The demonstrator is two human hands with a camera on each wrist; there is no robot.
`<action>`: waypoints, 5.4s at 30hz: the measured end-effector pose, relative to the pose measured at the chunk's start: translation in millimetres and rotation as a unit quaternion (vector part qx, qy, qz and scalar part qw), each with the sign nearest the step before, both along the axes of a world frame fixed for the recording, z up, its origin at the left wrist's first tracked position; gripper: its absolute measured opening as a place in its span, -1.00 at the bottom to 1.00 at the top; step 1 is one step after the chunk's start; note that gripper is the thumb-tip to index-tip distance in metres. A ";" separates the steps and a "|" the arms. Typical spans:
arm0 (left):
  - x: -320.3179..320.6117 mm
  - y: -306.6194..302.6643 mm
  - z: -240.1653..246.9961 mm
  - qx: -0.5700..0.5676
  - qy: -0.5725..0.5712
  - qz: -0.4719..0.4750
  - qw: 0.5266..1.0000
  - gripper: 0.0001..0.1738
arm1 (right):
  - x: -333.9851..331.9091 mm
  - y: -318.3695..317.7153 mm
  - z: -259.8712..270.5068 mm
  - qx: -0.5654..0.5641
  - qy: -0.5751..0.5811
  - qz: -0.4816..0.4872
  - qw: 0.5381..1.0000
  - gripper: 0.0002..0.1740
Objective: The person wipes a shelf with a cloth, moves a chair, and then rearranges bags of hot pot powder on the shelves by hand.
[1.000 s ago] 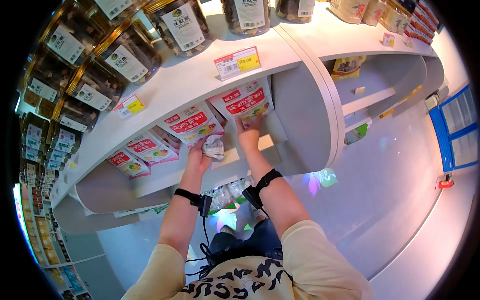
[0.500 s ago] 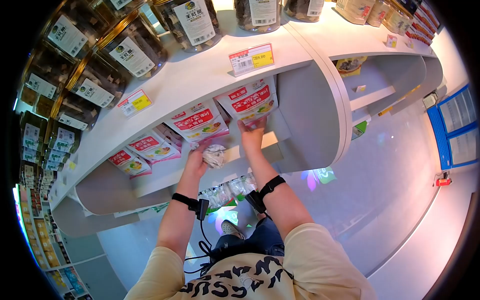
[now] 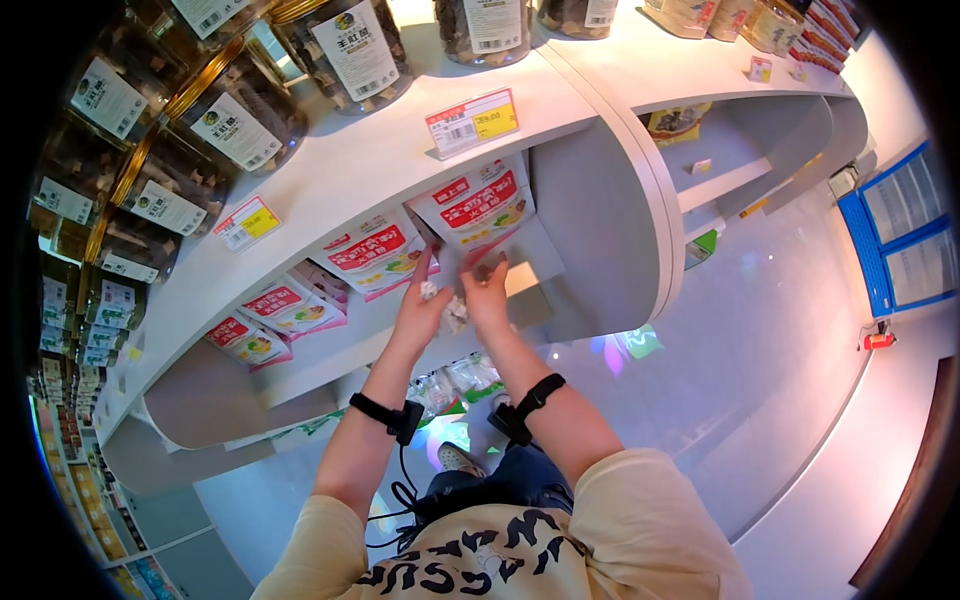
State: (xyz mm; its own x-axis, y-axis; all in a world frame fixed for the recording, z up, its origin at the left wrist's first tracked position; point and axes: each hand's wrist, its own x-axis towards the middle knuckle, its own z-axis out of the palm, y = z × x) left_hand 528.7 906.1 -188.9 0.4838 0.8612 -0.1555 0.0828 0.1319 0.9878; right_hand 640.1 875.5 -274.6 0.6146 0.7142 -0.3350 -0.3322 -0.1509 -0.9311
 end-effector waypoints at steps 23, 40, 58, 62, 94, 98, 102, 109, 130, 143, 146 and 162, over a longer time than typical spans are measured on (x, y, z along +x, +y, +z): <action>48.9 8.6 -30.6 0.090 0.039 0.048 0.994 -0.05 | 34.1 -314.8 -62.5 -0.180 -0.014 0.135 0.974 -0.56; -134.1 -77.1 -55.7 0.111 0.241 -0.382 0.885 -0.88 | -333.0 -679.1 -119.1 -0.534 0.023 -0.049 0.843 -0.56; -128.0 -298.8 -7.6 0.120 0.363 -0.636 0.670 -0.77 | -507.2 -780.9 -140.7 -0.519 0.057 -0.178 0.834 -0.59; -117.1 -358.9 1.8 0.154 0.387 -0.644 0.642 -0.73 | -509.1 -858.0 -166.3 -0.518 0.199 -0.165 0.815 -0.46; -764.0 -477.3 39.3 -0.039 0.574 0.311 0.757 -0.78 | 46.4 -771.4 12.7 -0.479 -0.400 0.368 0.689 -0.53; -819.4 -545.4 25.4 -0.107 0.472 0.401 0.778 -0.78 | 38.9 -631.4 39.4 -0.410 -0.506 0.366 0.664 -0.56; -805.7 -623.1 -57.5 -0.108 0.465 0.261 0.839 -0.59 | -79.3 -480.6 19.6 -0.309 -0.528 0.430 0.664 -0.58; -765.0 -738.6 -111.1 -0.340 0.243 0.403 0.814 -0.76 | -426.6 -292.0 -13.3 -0.085 -0.506 0.752 0.414 -0.49; -1210.6 -556.1 -89.3 -0.312 -0.050 0.589 0.744 -0.66 | -1208.1 -9.7 -181.1 0.047 -0.510 0.859 0.023 -0.53; -1749.5 -392.4 -61.1 -0.337 -0.098 0.388 0.852 -0.67 | -1331.9 -115.3 -198.4 -0.186 -0.380 0.868 0.259 -0.71; -1854.8 -315.1 -63.1 -0.417 -0.122 0.335 0.836 -0.62 | -1402.1 -102.3 -155.4 -0.271 -0.331 0.821 0.377 -0.70; -2262.6 238.3 -115.5 -0.381 -0.053 0.113 0.916 -0.53 | -1823.3 299.7 -193.4 -0.318 -0.358 0.676 0.560 -0.59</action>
State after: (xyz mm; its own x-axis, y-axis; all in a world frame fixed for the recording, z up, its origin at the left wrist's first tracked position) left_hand -1733.9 1144.3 -304.4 0.3531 0.6017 -0.7164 -0.1232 0.7890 0.6020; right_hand -1183.2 1175.2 -468.0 -0.2049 0.5653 -0.7991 0.9104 -0.1897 -0.3676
